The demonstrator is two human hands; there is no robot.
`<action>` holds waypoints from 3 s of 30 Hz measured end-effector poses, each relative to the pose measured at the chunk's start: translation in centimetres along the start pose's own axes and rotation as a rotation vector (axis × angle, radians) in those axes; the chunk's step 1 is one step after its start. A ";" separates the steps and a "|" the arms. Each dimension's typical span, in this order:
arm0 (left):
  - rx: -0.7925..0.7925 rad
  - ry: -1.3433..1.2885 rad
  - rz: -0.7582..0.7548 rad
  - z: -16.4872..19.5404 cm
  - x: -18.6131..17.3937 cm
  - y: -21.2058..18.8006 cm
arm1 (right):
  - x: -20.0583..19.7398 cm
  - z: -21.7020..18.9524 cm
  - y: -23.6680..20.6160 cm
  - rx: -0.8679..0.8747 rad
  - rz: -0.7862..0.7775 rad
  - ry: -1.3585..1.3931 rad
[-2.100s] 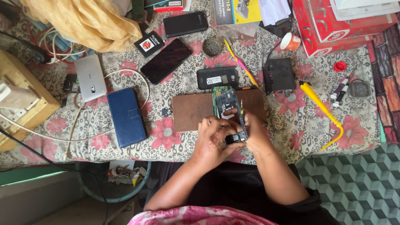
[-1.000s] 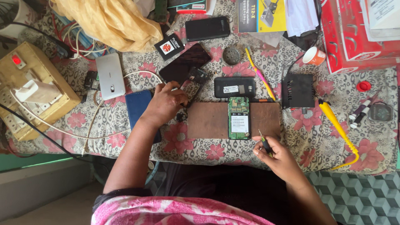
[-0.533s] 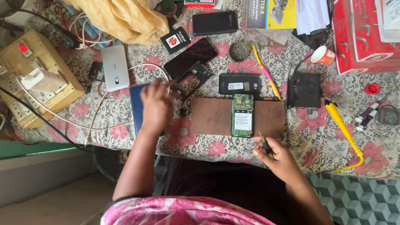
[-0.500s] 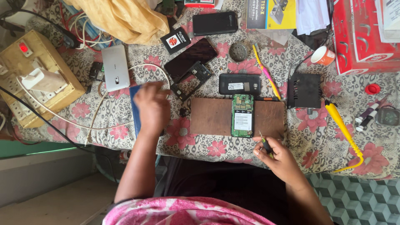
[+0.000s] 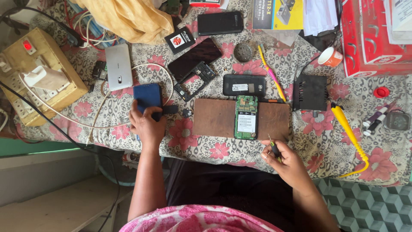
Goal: The person unscrews the back cover of a mobile phone with a screwdriver, removes the battery and internal panels, and lifts out the motherboard. They then hold the board on a wooden pad and solder its contacts with a soldering iron.
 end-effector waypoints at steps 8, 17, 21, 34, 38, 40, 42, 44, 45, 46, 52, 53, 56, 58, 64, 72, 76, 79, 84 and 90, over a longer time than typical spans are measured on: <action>-0.033 0.011 0.167 1.1 -0.2 1.1 | -0.2 0.3 -0.4 -0.006 0.002 0.029; 0.008 0.111 0.201 2.5 -0.1 2.1 | 0.0 0.3 -0.5 0.025 0.027 -0.008; -0.018 0.032 0.152 2.4 -0.2 2.7 | 0.0 0.3 -0.5 0.024 0.023 -0.030; -0.407 -1.224 -0.356 -4.0 -2.5 7.5 | -2.3 1.0 0.0 -0.008 0.213 -0.055; -0.460 -1.300 -0.379 -4.2 -2.5 7.9 | -3.0 0.9 -0.1 -0.019 0.306 -0.123; -0.477 -1.273 -0.361 -4.1 -2.3 8.1 | -3.1 0.8 -0.2 -0.057 0.299 -0.131; -0.459 -1.239 -0.342 -3.9 -2.2 8.4 | -3.2 0.7 -0.3 -0.068 0.293 -0.132; -0.404 -1.200 -0.321 -3.7 -2.3 8.8 | -3.1 0.6 -0.4 -0.055 0.289 -0.128; -0.406 -1.180 -0.319 -3.7 -2.3 9.0 | -3.1 0.6 -0.4 -0.054 0.287 -0.133; -0.408 -1.158 -0.315 -3.7 -2.4 9.1 | -3.0 0.5 -0.5 -0.053 0.285 -0.137; -0.370 -1.109 -0.323 -3.6 -2.3 9.5 | -2.6 0.4 -0.5 -0.040 0.271 -0.140; -0.349 -1.112 -0.327 -3.5 -2.3 9.5 | -2.6 0.4 -0.4 -0.038 0.263 -0.139; -0.320 -1.087 -0.318 -3.3 -2.1 9.4 | -2.4 0.4 -0.4 -0.035 0.250 -0.103; -0.303 -0.957 -0.316 -3.2 -2.0 9.2 | -2.4 0.5 -0.4 -0.030 0.247 -0.112; 0.057 -0.215 -0.192 -0.7 -1.4 7.8 | -2.2 0.5 -0.5 -0.035 0.234 -0.114; 0.078 0.101 -0.129 1.1 -0.1 6.3 | -2.4 0.8 -0.6 -0.032 0.242 -0.110; 0.115 0.116 -0.040 1.4 0.3 6.0 | -2.4 0.9 -0.6 -0.040 0.236 -0.124; 0.110 0.103 -0.001 1.6 0.4 5.8 | -2.3 1.0 -0.6 -0.050 0.231 -0.101; 0.055 0.051 0.001 1.9 0.4 5.8 | -2.3 1.1 -0.5 -0.066 0.228 -0.104; 0.102 -0.101 0.003 0.7 -0.5 6.4 | -2.3 1.1 -0.3 -0.042 0.247 -0.109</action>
Point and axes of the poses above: each hand's wrist, its own y-axis towards the middle knuckle, its own x-axis out of the palm, z = x × y, the point moved 3 cm from there along y, towards the middle knuckle, and after that the axes turned 8 degrees about z, right-handed, at the moved point
